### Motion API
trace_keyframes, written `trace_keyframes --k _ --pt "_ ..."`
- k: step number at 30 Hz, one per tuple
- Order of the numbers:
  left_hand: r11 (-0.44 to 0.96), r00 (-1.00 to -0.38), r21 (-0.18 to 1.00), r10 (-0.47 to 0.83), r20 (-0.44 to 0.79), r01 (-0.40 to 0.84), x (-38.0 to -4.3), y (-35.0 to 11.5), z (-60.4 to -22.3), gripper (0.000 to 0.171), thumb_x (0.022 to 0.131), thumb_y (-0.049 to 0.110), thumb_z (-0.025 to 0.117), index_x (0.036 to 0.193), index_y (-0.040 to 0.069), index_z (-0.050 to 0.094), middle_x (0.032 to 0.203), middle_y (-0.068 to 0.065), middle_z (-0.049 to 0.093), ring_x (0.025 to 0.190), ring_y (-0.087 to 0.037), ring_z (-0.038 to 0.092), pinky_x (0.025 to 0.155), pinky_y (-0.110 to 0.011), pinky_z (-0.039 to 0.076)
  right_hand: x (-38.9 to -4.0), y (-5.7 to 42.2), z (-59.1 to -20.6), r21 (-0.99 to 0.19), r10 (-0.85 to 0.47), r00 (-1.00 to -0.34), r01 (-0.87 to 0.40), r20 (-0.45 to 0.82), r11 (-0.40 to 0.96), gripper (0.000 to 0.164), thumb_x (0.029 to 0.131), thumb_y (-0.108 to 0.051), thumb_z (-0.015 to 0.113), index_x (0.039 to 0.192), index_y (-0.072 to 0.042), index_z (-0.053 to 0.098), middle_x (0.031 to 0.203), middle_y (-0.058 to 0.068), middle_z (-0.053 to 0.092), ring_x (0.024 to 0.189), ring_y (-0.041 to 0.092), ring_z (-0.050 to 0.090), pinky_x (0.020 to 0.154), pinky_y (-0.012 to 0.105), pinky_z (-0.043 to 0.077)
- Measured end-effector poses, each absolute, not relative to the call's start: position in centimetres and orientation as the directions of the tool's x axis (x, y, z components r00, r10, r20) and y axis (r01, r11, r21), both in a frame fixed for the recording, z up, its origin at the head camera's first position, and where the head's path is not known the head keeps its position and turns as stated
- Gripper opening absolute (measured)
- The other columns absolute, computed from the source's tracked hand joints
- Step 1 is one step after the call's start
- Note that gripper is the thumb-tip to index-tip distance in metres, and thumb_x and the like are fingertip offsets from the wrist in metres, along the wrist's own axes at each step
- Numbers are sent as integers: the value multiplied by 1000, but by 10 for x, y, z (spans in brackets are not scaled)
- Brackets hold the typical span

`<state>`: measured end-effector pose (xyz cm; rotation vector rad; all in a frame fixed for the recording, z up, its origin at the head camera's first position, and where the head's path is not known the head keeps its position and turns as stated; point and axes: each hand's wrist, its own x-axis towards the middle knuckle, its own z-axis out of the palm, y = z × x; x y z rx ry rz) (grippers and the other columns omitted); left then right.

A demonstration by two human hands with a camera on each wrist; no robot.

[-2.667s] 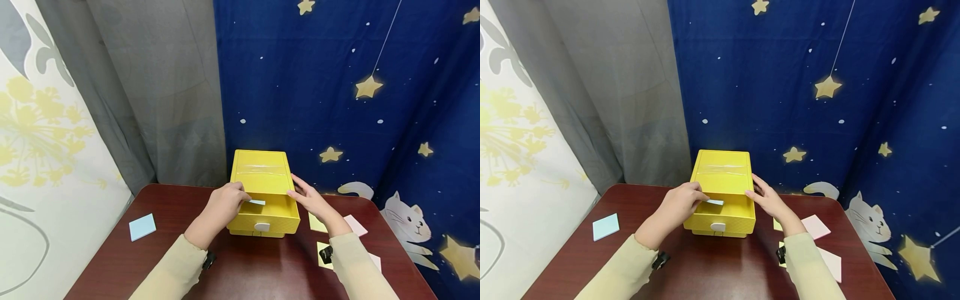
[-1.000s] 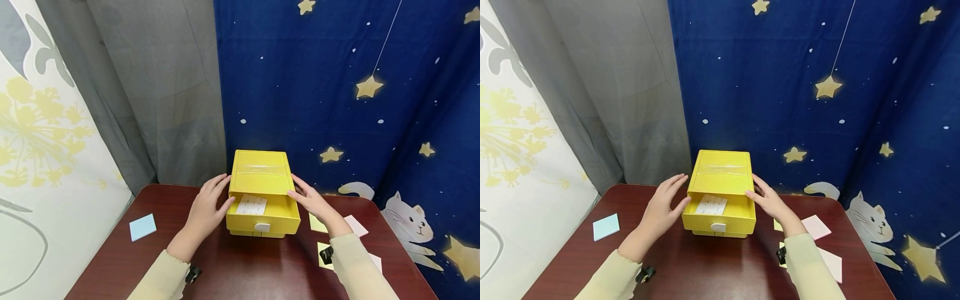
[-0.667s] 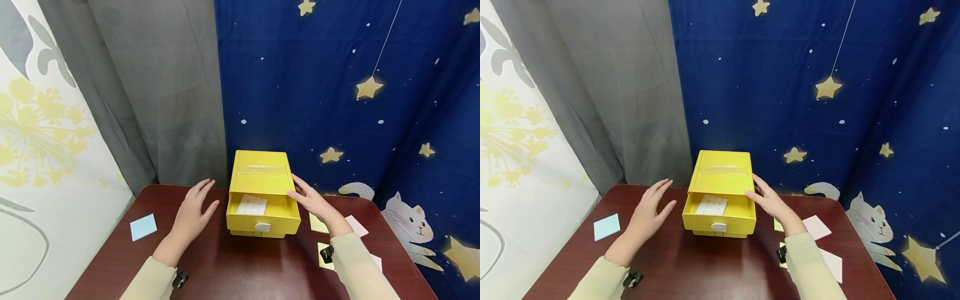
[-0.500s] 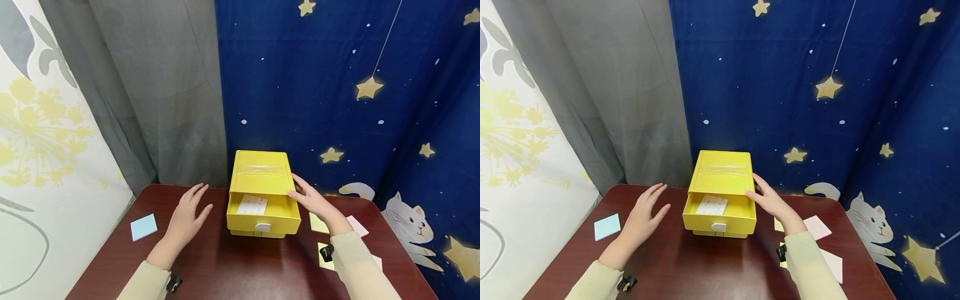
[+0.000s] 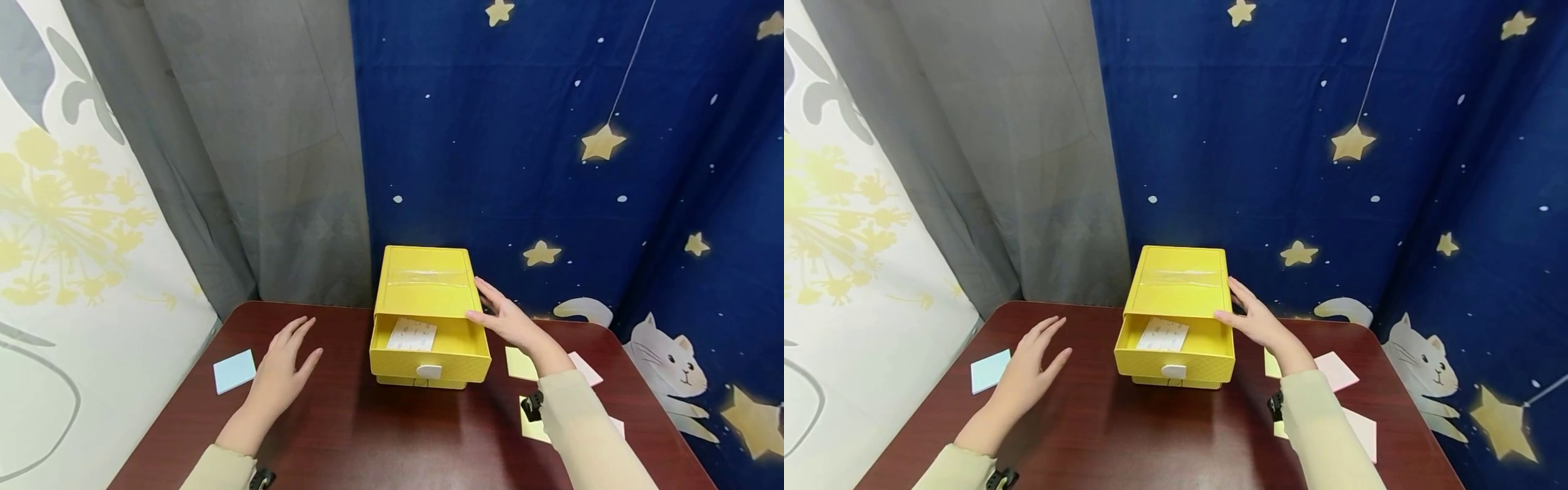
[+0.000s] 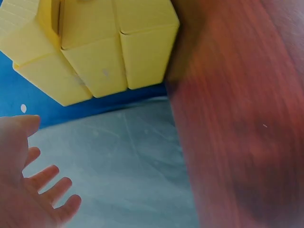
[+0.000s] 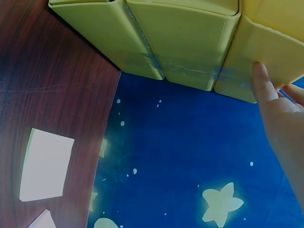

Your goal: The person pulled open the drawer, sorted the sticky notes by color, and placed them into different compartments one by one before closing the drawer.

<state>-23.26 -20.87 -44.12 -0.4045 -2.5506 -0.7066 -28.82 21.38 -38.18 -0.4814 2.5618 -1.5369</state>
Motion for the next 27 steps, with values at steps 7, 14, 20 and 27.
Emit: trace_keyframes --k 7,14,20,27 --pt "841 -875 420 121 469 342 -232 -230 -456 59 90 26 65 143 13 42 143 -15 41 128 -37 41 95 -58 42 -289 212 -382 -868 -337 -939 -221 67 444 82 92 -32 62 154 -15 11 160 9 4 144 38 13 112 60 18" --pt "856 -898 424 97 430 296 -230 -255 -475 59 90 23 65 142 7 43 140 -19 42 124 -42 43 96 -60 40 -288 211 -384 -850 -343 -935 -247 84 466 79 94 -30 59 153 -12 10 160 6 -2 145 38 9 114 59 13" --pt "869 -916 429 66 396 248 -230 -278 -488 58 88 19 66 139 1 44 137 -24 43 117 -46 47 92 -60 42 -287 211 -384 -841 -332 -939 -245 84 482 80 94 -32 59 154 -16 9 160 6 1 145 37 11 114 58 15" --pt "898 -955 418 8 298 138 -229 -307 -505 59 88 20 64 137 -6 42 134 -32 42 120 -51 41 94 -64 38 -287 211 -384 -846 -331 -940 -239 79 477 80 94 -33 58 154 -15 8 160 6 0 145 37 11 114 58 15"
